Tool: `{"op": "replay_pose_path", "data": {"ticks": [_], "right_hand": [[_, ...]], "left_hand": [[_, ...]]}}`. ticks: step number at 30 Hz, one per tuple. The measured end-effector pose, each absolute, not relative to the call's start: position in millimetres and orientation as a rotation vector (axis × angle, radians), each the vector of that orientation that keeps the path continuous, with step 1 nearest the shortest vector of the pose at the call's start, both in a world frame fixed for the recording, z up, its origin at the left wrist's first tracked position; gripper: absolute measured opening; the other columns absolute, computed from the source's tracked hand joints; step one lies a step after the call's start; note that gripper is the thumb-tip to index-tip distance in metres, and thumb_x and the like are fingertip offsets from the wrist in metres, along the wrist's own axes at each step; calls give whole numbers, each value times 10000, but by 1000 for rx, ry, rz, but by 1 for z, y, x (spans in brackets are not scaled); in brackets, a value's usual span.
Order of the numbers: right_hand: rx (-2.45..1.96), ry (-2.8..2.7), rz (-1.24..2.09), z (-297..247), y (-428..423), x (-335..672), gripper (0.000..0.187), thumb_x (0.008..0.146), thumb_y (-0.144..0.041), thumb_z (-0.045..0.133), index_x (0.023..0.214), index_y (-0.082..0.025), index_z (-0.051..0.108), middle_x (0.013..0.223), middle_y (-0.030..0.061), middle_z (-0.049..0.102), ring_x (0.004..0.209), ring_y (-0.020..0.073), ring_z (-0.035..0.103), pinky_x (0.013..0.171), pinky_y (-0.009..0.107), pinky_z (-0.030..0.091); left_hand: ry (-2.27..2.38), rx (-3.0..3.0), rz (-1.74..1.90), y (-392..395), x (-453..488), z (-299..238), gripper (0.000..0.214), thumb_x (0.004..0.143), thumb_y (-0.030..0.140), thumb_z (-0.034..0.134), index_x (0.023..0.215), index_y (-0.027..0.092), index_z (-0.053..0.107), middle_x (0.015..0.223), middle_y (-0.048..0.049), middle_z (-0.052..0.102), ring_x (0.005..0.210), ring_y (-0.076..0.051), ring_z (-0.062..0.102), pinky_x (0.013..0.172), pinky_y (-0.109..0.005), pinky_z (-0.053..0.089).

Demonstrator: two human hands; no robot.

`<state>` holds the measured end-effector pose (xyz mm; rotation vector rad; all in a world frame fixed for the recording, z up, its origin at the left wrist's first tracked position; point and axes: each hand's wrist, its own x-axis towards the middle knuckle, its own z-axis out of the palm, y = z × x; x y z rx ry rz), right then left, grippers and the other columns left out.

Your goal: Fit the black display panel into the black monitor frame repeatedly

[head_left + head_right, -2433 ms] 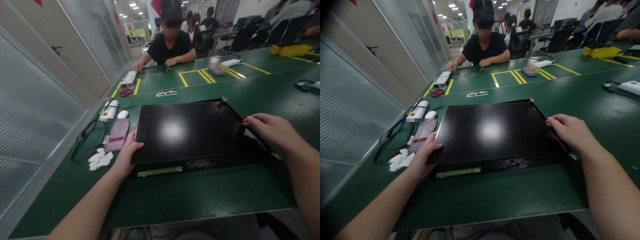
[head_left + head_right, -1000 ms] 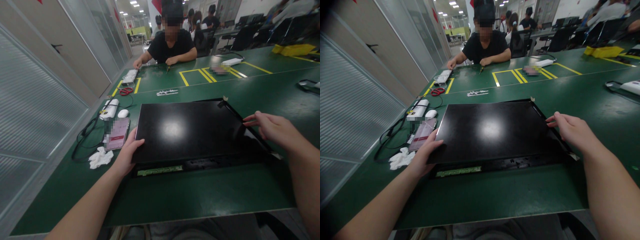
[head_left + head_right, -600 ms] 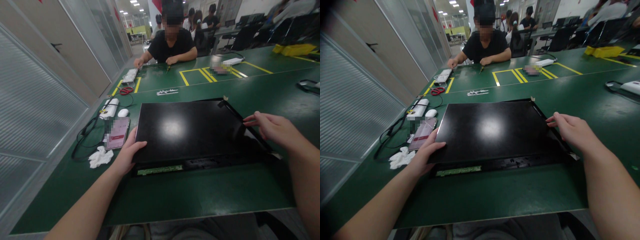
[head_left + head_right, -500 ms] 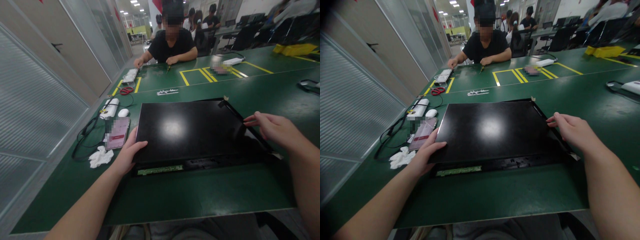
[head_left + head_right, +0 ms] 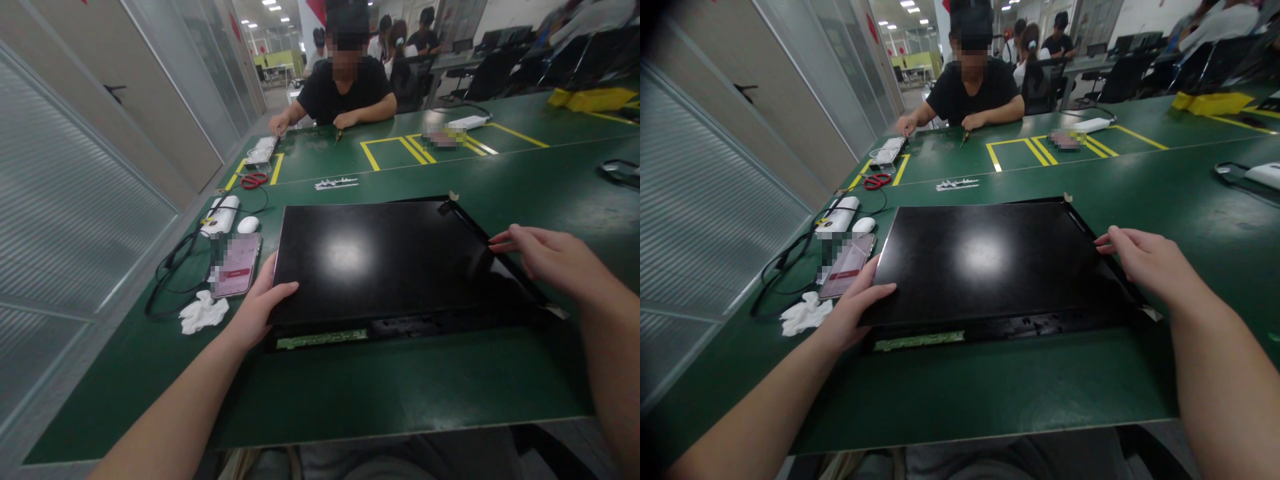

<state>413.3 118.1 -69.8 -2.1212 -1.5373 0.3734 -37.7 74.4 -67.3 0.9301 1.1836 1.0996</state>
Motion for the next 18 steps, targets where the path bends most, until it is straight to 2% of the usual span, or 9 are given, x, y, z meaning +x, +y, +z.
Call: {"op": "replay_pose_path", "data": {"ticks": [4,10,16,18], "right_hand": [[-2158,-1453,466,-67,118,411,562,839,-632,370,947,-210,726,927,98,774,498,161,516,559,367,449],[-2177,-1441,482,-62,116,406,589,822,-654,380,933,-196,733,756,87,731,506,175,516,531,349,423],[-2158,-1479,474,-65,116,411,600,837,-668,366,980,-206,721,834,84,756,471,166,512,572,379,447],[-2166,-1464,478,-65,116,410,601,831,-668,370,1002,-205,715,798,79,749,481,175,531,587,384,456]], "left_hand": [[1192,942,1090,74,-38,-67,742,746,238,773,1439,302,515,1251,-44,701,1051,-292,695,878,-354,568],[1174,934,1093,74,-36,-66,719,752,232,762,1425,299,518,1237,-32,707,1046,-282,700,830,-336,578],[1129,899,1154,77,-33,-65,652,727,266,768,1346,224,567,1095,-49,743,1023,-300,707,857,-388,587],[1134,882,1155,77,-32,-64,646,719,272,770,1329,215,566,1054,-49,749,1015,-305,710,841,-395,594]]}}
